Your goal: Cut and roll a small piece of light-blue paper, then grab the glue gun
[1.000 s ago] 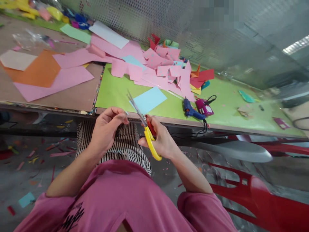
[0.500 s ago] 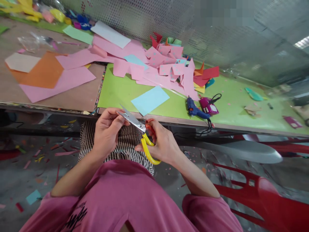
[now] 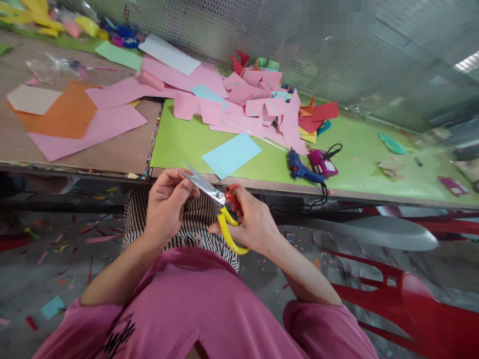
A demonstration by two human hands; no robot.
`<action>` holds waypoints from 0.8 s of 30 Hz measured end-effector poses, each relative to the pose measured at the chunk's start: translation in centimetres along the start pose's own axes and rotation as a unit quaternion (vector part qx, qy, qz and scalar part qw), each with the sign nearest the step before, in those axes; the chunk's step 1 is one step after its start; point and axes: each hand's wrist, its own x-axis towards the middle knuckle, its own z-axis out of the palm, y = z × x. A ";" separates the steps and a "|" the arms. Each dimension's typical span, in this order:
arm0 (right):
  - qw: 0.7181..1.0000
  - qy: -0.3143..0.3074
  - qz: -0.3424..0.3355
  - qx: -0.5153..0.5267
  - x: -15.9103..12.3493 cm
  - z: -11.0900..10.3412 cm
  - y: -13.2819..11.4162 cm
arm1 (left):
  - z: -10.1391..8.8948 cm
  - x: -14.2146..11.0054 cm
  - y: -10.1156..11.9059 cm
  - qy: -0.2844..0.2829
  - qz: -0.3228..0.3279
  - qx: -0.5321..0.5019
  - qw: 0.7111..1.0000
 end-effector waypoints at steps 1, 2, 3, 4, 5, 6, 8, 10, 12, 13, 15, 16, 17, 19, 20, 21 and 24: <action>1.000 0.001 -0.001 -0.001 0.0 0.0 0.0 | 0.0 0.0 0.0 -0.002 0.001 -0.004 1.000; 1.000 0.002 -0.003 -0.001 -0.1 0.0 0.0 | 0.0 0.0 -0.1 -0.003 0.001 -0.007 1.000; 1.000 0.005 -0.007 0.000 -0.1 0.0 0.0 | 0.0 0.0 -0.1 -0.002 0.001 -0.009 1.000; 1.000 0.008 -0.009 0.002 -0.1 0.0 0.0 | 0.0 0.0 -0.1 0.000 0.001 -0.009 1.000; 1.000 0.010 -0.011 0.005 -0.1 0.0 0.0 | 0.0 0.0 -0.2 0.002 0.000 -0.008 1.000; 1.000 0.011 -0.013 0.008 -0.1 0.0 0.0 | 0.0 0.0 -0.2 0.004 0.000 -0.006 1.000; 1.000 0.013 -0.017 0.015 -0.1 0.0 0.0 | 0.1 -0.1 -0.2 0.008 0.000 -0.003 1.000; 0.999 0.016 -0.022 0.018 -0.1 0.0 0.0 | 0.1 -0.1 -0.2 0.010 0.000 -0.001 1.000; 0.999 0.019 -0.025 0.021 -0.1 0.0 0.0 | 0.1 -0.1 -0.2 0.009 0.004 0.000 1.000; 0.999 0.020 -0.026 0.021 -0.1 0.0 0.0 | 0.1 -0.1 -0.2 0.007 0.004 -0.001 1.000; 0.999 0.023 -0.025 0.018 -0.1 0.1 0.0 | 0.1 -0.1 -0.2 0.006 0.004 -0.004 1.000; 0.999 0.024 -0.024 0.015 -0.1 0.1 0.0 | 0.1 -0.2 -0.2 0.007 0.003 -0.004 1.000; 0.999 0.024 -0.022 0.013 -0.2 0.1 0.0 | 0.1 -0.2 -0.2 0.009 0.002 -0.002 1.000; 0.999 0.022 -0.020 0.011 -0.2 0.0 0.0 | 0.1 -0.2 -0.2 0.012 0.001 0.000 1.000; 1.000 0.021 -0.020 0.009 -0.2 0.0 0.0 | 0.1 -0.2 -0.2 0.012 0.001 0.000 1.000; 1.000 0.022 -0.020 0.008 -0.2 0.0 0.0 | 0.2 -0.2 -0.2 0.011 0.000 0.000 1.000; 0.999 0.028 -0.016 -0.001 -0.3 -0.1 0.0 | 0.2 -0.1 -0.2 0.014 -0.001 0.003 1.000</action>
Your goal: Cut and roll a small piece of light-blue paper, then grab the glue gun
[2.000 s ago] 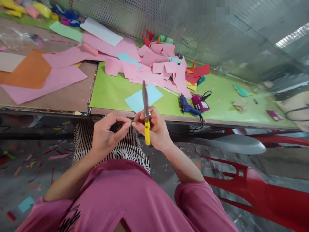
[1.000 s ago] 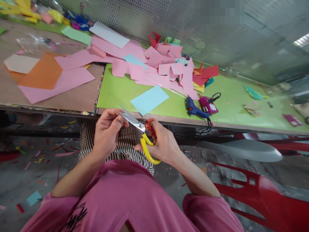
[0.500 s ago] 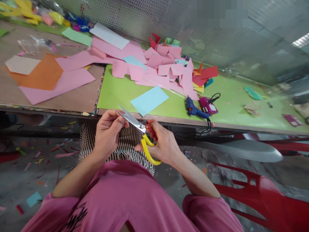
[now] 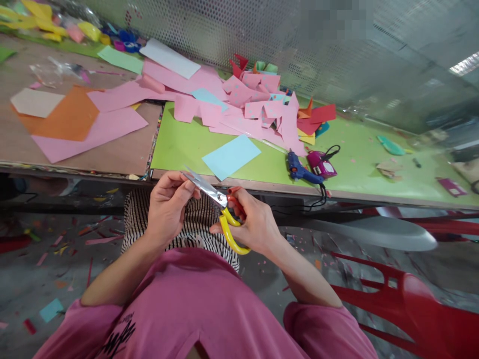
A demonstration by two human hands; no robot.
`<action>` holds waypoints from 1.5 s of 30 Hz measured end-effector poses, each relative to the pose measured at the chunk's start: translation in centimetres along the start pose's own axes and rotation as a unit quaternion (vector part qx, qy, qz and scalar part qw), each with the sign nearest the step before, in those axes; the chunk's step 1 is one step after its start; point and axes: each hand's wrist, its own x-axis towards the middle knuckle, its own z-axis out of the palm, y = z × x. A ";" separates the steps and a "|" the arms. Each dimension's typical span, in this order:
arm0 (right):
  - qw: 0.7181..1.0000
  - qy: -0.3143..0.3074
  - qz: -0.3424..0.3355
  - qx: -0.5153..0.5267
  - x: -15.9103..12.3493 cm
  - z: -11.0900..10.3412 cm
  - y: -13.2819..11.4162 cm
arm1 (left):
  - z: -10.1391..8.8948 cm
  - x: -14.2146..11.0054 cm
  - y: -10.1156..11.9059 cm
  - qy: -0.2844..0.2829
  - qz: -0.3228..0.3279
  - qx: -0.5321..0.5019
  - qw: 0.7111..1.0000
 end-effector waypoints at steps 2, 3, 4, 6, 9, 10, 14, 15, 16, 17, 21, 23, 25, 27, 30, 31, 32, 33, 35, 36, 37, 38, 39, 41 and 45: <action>1.000 0.003 0.003 -0.001 0.0 0.0 0.0 | 0.0 0.0 0.0 0.004 -0.002 0.003 1.000; 1.000 0.004 0.003 0.001 0.0 0.1 0.1 | 0.0 0.0 0.1 0.005 -0.005 0.003 1.000; 1.000 0.005 0.004 0.006 0.0 0.1 0.1 | 0.1 0.0 0.1 0.006 -0.010 0.002 1.000; 1.000 0.005 0.006 0.023 0.1 0.1 0.1 | 0.2 -0.1 0.3 0.004 -0.028 -0.005 1.000; 0.997 -0.011 0.037 0.065 0.3 -0.2 0.0 | 0.3 0.0 0.7 0.004 -0.090 -0.029 0.996; 0.995 -0.019 0.054 0.084 0.4 -0.4 0.1 | 0.3 0.0 0.8 0.005 -0.114 -0.038 0.993; 0.979 -0.080 0.094 0.162 0.1 -1.3 0.2 | 0.2 0.5 1.3 0.011 -0.183 -0.066 0.981; 0.974 -0.103 0.095 0.178 0.0 -1.4 0.2 | 0.2 0.6 1.3 0.012 -0.192 -0.069 0.979; 0.969 -0.124 0.095 0.190 -0.1 -1.5 0.2 | 0.2 0.7 1.4 0.013 -0.197 -0.071 0.978; 0.966 -0.142 0.096 0.194 -0.2 -1.6 0.3 | 0.1 0.7 1.4 0.013 -0.200 -0.070 0.977; 0.980 -0.104 0.126 0.117 0.3 -2.2 0.8 | -0.1 0.7 1.1 0.006 -0.178 -0.043 0.983; 0.987 -0.047 0.143 0.057 1.0 -2.8 1.4 | -0.4 0.8 1.0 -0.001 -0.154 -0.010 0.988; 0.988 -0.008 0.156 -0.001 2.1 -3.6 2.5 | -0.8 1.8 1.1 -0.020 -0.117 0.050 0.992; 0.982 0.016 0.173 -0.075 3.4 -4.4 4.1 | -1.0 4.0 1.3 -0.057 -0.071 0.149 0.985; 0.962 0.041 0.192 -0.188 5.6 -5.5 7.1 | -0.6 9.4 1.6 -0.135 -0.015 0.354 0.925; 0.956 0.048 0.196 -0.211 6.3 -5.8 8.2 | -0.2 11.3 1.4 -0.158 -0.017 0.422 0.893; 0.952 0.048 0.201 -0.223 6.9 -6.1 9.3 | 0.3 13.2 1.2 -0.184 -0.036 0.488 0.853; 0.949 0.048 0.209 -0.231 7.5 -6.4 10.3 | 0.8 14.8 0.9 -0.211 -0.068 0.545 0.808; 0.944 0.039 0.228 -0.237 8.4 -6.9 11.8 | 1.7 17.3 0.2 -0.242 -0.103 0.573 0.776; 0.941 0.035 0.238 -0.237 8.8 -7.1 12.4 | 2.1 18.2 -0.3 -0.256 -0.119 0.578 0.765; 0.940 0.033 0.246 -0.235 9.1 -7.3 12.9 | 2.4 18.9 -0.6 -0.269 -0.131 0.580 0.758; 0.939 0.034 0.252 -0.232 9.4 -7.5 13.2 | 2.6 19.4 -1.0 -0.282 -0.142 0.582 0.749; 0.939 0.037 0.257 -0.227 9.7 -7.6 13.5 | 2.7 19.9 -1.2 -0.297 -0.151 0.584 0.740; 0.939 0.042 0.261 -0.218 10.3 -7.7 13.9 | 2.8 20.5 -1.7 -0.329 -0.161 0.582 0.726; 0.938 0.042 0.267 -0.218 11.5 -7.7 15.0 | 3.4 21.2 -2.6 -0.387 -0.162 0.545 0.727</action>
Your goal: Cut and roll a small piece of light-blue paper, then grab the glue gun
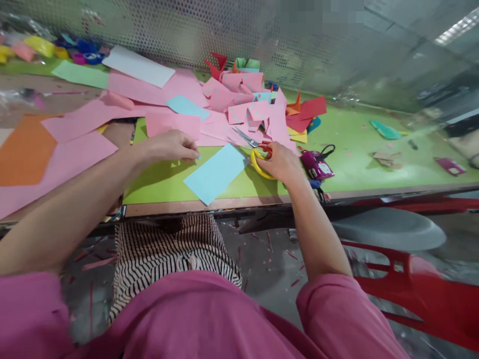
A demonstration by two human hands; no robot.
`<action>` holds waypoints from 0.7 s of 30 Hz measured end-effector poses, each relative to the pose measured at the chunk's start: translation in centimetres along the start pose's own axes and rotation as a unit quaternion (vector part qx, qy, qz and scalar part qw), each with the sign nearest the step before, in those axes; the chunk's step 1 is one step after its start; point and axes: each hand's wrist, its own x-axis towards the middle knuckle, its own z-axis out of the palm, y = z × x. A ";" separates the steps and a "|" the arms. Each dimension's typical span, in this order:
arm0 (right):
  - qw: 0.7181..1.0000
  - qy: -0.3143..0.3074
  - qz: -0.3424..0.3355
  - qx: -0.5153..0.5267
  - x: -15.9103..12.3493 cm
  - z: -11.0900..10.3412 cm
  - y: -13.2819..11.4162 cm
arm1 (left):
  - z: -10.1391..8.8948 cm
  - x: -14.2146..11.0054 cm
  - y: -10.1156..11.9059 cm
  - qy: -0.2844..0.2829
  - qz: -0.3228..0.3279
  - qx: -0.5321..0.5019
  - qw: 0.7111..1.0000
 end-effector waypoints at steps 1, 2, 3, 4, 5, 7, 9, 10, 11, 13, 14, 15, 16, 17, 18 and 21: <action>1.000 0.002 -0.003 0.002 0.4 0.2 0.1 | 0.3 0.4 0.2 -0.012 0.004 -0.003 1.000; 1.000 0.007 -0.009 0.006 0.8 0.5 0.3 | 0.6 0.8 0.4 -0.023 0.006 -0.002 1.000; 1.000 0.014 -0.016 0.011 1.2 0.8 0.5 | 1.0 1.3 0.6 -0.031 0.006 0.004 0.999; 0.999 0.022 -0.023 0.018 1.5 1.1 0.7 | 1.5 1.9 0.9 -0.036 0.010 0.009 0.999; 0.999 0.029 -0.028 0.025 1.7 1.3 0.9 | 2.0 2.4 1.2 -0.038 0.018 0.012 0.999; 0.998 0.033 -0.033 0.037 2.1 1.7 1.2 | 3.0 3.4 1.7 -0.037 0.042 0.018 0.998; 0.998 0.022 -0.034 0.045 2.2 1.9 1.3 | 3.6 4.2 2.1 -0.035 0.058 0.029 0.997; 0.998 0.018 -0.033 0.046 2.2 1.9 1.3 | 3.7 4.5 2.2 -0.033 0.060 0.039 0.997; 0.998 0.014 -0.030 0.045 2.1 1.8 1.3 | 3.8 4.7 2.3 -0.032 0.059 0.052 0.996; 0.999 0.006 -0.022 0.041 2.1 1.7 1.2 | 3.7 5.0 2.5 -0.035 0.054 0.078 0.995; 0.999 0.002 -0.021 0.042 2.0 1.6 1.1 | 3.6 5.1 2.5 -0.037 0.049 0.090 0.994; 0.999 0.000 -0.022 0.046 2.0 1.5 1.1 | 3.4 5.2 2.5 -0.042 0.045 0.098 0.993; 0.998 -0.002 -0.025 0.053 2.0 1.5 1.1 | 3.2 5.4 2.5 -0.048 0.041 0.104 0.993; 0.998 -0.002 -0.028 0.060 2.0 1.4 1.0 | 3.1 5.5 2.5 -0.057 0.038 0.106 0.992; 0.997 -0.002 -0.031 0.067 2.0 1.5 1.0 | 2.9 5.6 2.5 -0.066 0.036 0.107 0.991; 0.997 -0.001 -0.025 0.075 2.0 1.7 1.0 | 2.6 5.9 2.7 -0.085 0.041 0.114 0.989</action>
